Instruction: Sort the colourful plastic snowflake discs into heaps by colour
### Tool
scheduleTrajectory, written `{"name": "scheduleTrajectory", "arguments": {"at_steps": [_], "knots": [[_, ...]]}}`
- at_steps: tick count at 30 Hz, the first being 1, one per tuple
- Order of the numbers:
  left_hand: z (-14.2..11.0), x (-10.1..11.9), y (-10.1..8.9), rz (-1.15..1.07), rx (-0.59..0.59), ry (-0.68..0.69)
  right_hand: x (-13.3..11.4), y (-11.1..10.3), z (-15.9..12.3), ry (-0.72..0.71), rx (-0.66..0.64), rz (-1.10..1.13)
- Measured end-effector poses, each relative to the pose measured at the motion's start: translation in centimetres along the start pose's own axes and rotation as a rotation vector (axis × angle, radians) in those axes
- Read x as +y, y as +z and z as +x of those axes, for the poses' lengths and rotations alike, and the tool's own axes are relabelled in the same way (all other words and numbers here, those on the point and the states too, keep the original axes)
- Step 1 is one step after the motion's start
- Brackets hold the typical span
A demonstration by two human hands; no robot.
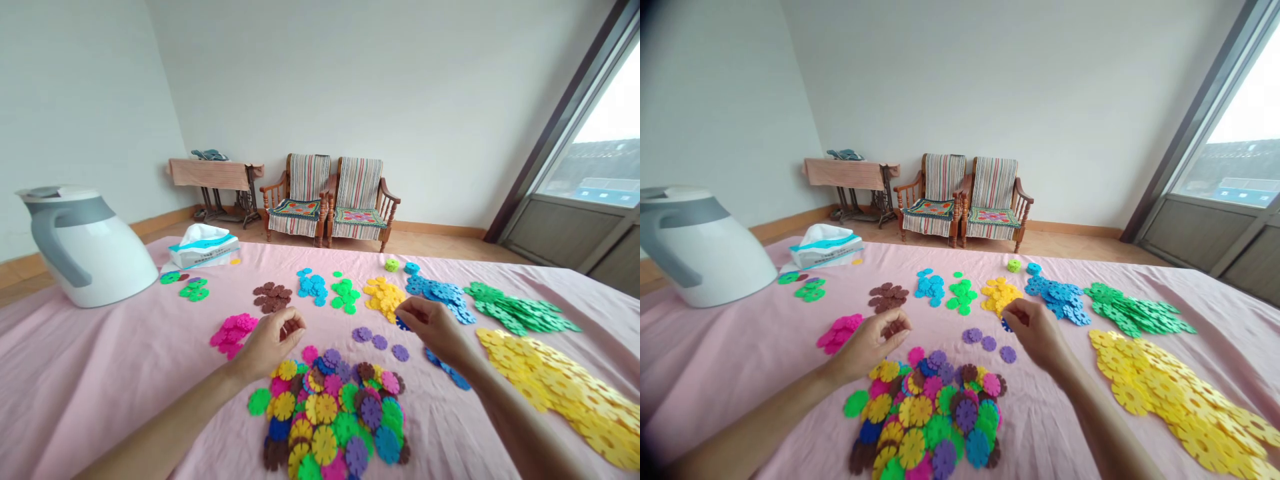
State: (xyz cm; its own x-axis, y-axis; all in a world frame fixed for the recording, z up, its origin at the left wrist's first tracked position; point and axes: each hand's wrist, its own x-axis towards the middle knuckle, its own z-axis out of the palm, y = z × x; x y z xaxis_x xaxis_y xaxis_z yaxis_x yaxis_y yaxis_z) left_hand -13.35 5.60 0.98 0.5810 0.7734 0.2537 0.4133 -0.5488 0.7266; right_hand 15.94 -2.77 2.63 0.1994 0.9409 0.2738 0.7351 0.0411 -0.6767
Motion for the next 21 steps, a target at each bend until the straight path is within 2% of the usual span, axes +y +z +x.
{"name": "scheduleTrajectory", "arguments": {"at_steps": [4, 7, 10, 12, 14, 16, 18, 21], "knots": [[0.1, -0.5, -0.7, 0.123, -0.139, -0.025, 4.2, -3.5, 0.2, 0.069, -0.141, -0.182], [-0.1, -0.1, -2.0, 0.186, -0.231, -0.029, 4.8, -4.0, 0.0, 0.096, -0.158, -0.223], [-0.6, 0.4, -3.8, 0.209, -0.372, -0.042, 3.1, -3.4, -0.3, 0.027, -0.227, -0.233], [-1.1, 0.5, -4.9, 0.222, -0.464, -0.059, 1.4, -2.7, -1.0, -0.058, -0.370, -0.200], [-1.5, 0.5, -5.6, 0.249, -0.497, -0.061, -0.1, -2.0, -2.1, -0.145, -0.493, -0.162], [-1.8, 0.5, -5.9, 0.281, -0.488, -0.042, -1.4, -1.2, -3.2, -0.259, -0.495, -0.161], [-1.8, 0.8, -5.7, 0.308, -0.468, -0.008, -2.5, -0.3, -4.0, -0.355, -0.418, -0.192], [-2.1, 2.4, -4.5, 0.340, -0.412, 0.106, -4.0, 0.9, -4.8, -0.393, -0.406, -0.229]]}}
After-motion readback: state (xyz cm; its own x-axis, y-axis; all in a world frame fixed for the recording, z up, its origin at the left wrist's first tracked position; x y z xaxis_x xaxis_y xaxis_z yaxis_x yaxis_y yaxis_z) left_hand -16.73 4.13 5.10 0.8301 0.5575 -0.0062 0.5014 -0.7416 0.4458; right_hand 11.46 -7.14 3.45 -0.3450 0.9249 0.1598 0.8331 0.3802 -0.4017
